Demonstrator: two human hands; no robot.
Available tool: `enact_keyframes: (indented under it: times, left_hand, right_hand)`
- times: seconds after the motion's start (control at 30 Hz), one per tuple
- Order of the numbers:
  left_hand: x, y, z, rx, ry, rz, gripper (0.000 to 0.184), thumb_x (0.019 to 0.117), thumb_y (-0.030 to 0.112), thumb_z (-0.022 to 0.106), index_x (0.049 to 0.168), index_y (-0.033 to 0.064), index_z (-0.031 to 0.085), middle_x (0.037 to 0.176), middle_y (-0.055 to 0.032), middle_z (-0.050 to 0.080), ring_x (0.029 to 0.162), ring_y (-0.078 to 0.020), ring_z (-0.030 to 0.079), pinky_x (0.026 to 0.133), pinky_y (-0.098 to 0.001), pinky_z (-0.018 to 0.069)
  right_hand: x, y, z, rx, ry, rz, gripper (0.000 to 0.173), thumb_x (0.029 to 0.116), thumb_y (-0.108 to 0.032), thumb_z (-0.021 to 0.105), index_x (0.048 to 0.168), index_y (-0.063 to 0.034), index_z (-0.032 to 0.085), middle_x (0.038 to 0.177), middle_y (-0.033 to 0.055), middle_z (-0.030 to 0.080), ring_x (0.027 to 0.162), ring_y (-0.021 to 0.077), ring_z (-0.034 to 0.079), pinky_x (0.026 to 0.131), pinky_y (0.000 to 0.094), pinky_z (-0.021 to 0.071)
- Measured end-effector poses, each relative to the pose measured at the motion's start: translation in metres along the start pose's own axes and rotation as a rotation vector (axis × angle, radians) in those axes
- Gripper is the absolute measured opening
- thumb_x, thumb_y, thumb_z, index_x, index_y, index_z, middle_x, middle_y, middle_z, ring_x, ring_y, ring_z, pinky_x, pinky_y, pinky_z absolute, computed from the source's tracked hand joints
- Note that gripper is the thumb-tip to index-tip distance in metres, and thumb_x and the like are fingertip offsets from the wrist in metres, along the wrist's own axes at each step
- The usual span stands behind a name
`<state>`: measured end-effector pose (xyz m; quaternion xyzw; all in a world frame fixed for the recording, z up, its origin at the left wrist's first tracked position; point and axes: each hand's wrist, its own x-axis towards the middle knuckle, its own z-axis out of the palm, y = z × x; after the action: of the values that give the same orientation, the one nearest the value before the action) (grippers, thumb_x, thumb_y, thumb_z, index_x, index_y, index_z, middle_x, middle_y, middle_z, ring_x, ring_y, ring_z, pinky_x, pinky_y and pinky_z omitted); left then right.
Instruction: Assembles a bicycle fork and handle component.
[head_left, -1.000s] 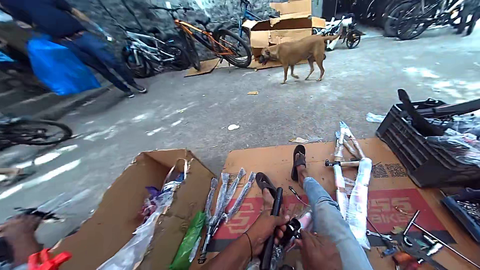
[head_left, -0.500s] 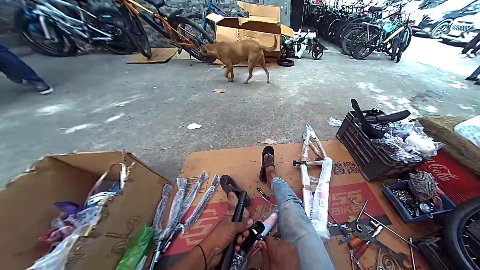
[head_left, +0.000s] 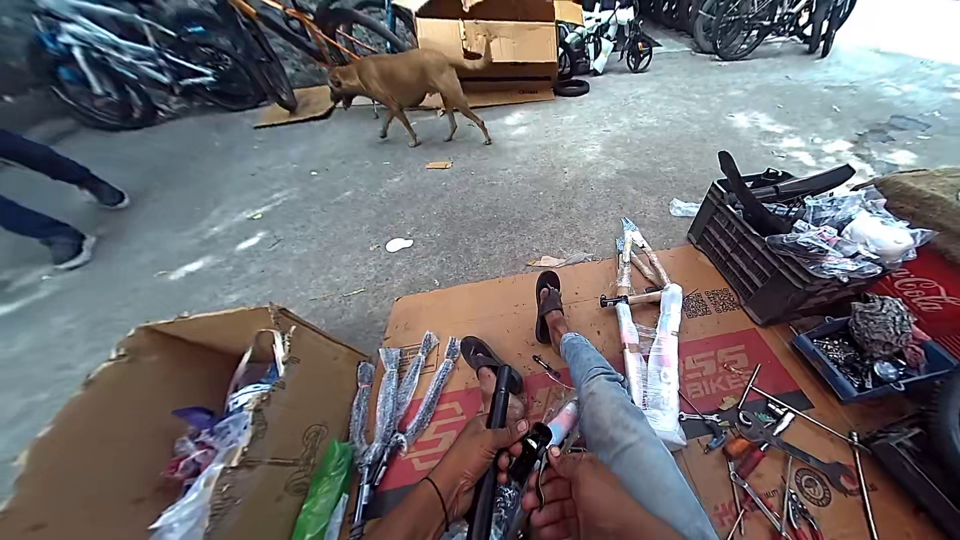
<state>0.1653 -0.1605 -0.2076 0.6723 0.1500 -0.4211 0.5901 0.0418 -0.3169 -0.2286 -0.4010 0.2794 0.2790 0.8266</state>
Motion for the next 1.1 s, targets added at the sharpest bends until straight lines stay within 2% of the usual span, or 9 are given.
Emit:
enact_keyframes:
  times: [0.3, 0.4, 0.47, 0.57, 0.67, 0.77, 0.87, 0.97, 1.1]
  left_hand:
    - [-0.003, -0.006, 0.005, 0.029, 0.024, 0.009, 0.013, 0.1002, 0.013, 0.065, 0.098, 0.0023, 0.057, 0.064, -0.0056, 0.058, 0.043, -0.0099, 0.052, 0.04, -0.0229, 0.0478]
    - [-0.004, -0.003, 0.005, 0.021, 0.04, -0.006, 0.013, 0.1013, 0.012, 0.063, 0.101, 0.0019, 0.055, 0.064, -0.0057, 0.057, 0.044, -0.0111, 0.054, 0.04, -0.0246, 0.0501]
    - [-0.005, -0.001, 0.005, 0.041, 0.06, -0.014, 0.017, 0.103, 0.017, 0.062, 0.103, 0.002, 0.055, 0.063, -0.0062, 0.057, 0.044, -0.013, 0.056, 0.041, -0.0271, 0.0523]
    - [-0.004, 0.005, 0.008, 0.208, 0.108, 0.02, 0.042, 0.1075, 0.04, 0.05, 0.097, 0.0001, 0.059, 0.059, -0.0078, 0.058, 0.044, -0.0171, 0.058, 0.043, -0.0318, 0.0549]
    - [-0.004, 0.016, 0.009, 0.408, 0.177, 0.234, 0.053, 0.1107, 0.044, 0.038, 0.093, -0.0001, 0.062, 0.061, -0.0075, 0.059, 0.051, -0.0197, 0.061, 0.051, -0.0342, 0.0569]
    - [-0.012, 0.035, 0.017, 0.48, 0.247, 0.511, 0.05, 0.1107, 0.043, 0.036, 0.103, 0.0012, 0.063, 0.071, -0.0088, 0.066, 0.063, -0.0232, 0.069, 0.061, -0.0397, 0.0619]
    - [-0.024, 0.057, 0.034, 0.411, 0.132, 0.747, 0.045, 0.1099, 0.042, 0.036, 0.111, 0.0044, 0.061, 0.084, -0.0101, 0.072, 0.076, -0.0254, 0.073, 0.073, -0.0413, 0.0642]
    - [-0.033, 0.07, 0.053, 0.423, -0.032, 0.914, 0.034, 0.1085, 0.04, 0.045, 0.116, 0.0098, 0.059, 0.094, -0.0091, 0.075, 0.087, -0.0257, 0.075, 0.082, -0.0407, 0.0643]
    - [-0.025, 0.067, 0.065, 0.626, -0.072, 0.98, 0.026, 0.1074, 0.035, 0.048, 0.118, 0.0128, 0.056, 0.095, -0.0002, 0.073, 0.085, -0.0151, 0.072, 0.077, -0.0336, 0.0623]
  right_hand:
    - [0.0, 0.018, -0.009, 0.114, -0.062, -0.032, 0.059, 0.1117, -0.049, 0.03, 0.109, -0.0031, 0.067, 0.091, 0.0105, 0.076, 0.078, 0.0217, 0.075, 0.069, 0.0365, 0.0619]
    - [-0.006, 0.019, -0.01, -0.015, -0.046, -0.149, 0.042, 0.1082, -0.042, 0.05, 0.113, -0.0036, 0.066, 0.093, 0.0098, 0.077, 0.077, 0.0214, 0.075, 0.067, 0.0367, 0.0627]
    - [-0.01, 0.019, -0.009, -0.141, -0.002, -0.217, 0.033, 0.1006, -0.035, 0.067, 0.113, -0.0042, 0.067, 0.093, 0.0077, 0.076, 0.076, 0.0204, 0.075, 0.065, 0.0367, 0.0621]
    - [-0.008, 0.021, -0.012, -0.246, -0.003, -0.251, 0.035, 0.0973, -0.037, 0.071, 0.114, -0.0061, 0.069, 0.092, 0.0049, 0.076, 0.076, 0.0169, 0.073, 0.065, 0.0342, 0.0609]
    - [-0.005, 0.022, -0.019, -0.239, -0.057, -0.291, 0.033, 0.0987, -0.035, 0.069, 0.115, -0.0056, 0.069, 0.093, 0.0053, 0.076, 0.078, 0.016, 0.073, 0.066, 0.0326, 0.0607]
    - [-0.005, 0.026, -0.022, -0.267, -0.091, -0.337, 0.033, 0.0974, -0.033, 0.071, 0.115, -0.0044, 0.068, 0.094, 0.0062, 0.075, 0.08, 0.0153, 0.073, 0.069, 0.0331, 0.0607]
    - [-0.004, 0.029, -0.02, -0.296, -0.11, -0.366, 0.038, 0.0951, -0.034, 0.074, 0.116, -0.0024, 0.067, 0.09, 0.0061, 0.074, 0.075, 0.0139, 0.07, 0.066, 0.0323, 0.0588]
    - [-0.004, 0.029, -0.018, -0.303, -0.106, -0.373, 0.042, 0.0937, -0.034, 0.075, 0.119, -0.0019, 0.066, 0.089, 0.0059, 0.074, 0.073, 0.0135, 0.069, 0.064, 0.0316, 0.0582]
    - [-0.005, 0.03, -0.018, -0.303, -0.103, -0.37, 0.042, 0.095, -0.036, 0.074, 0.12, -0.0021, 0.066, 0.091, 0.0062, 0.074, 0.074, 0.0135, 0.07, 0.065, 0.0315, 0.0585]
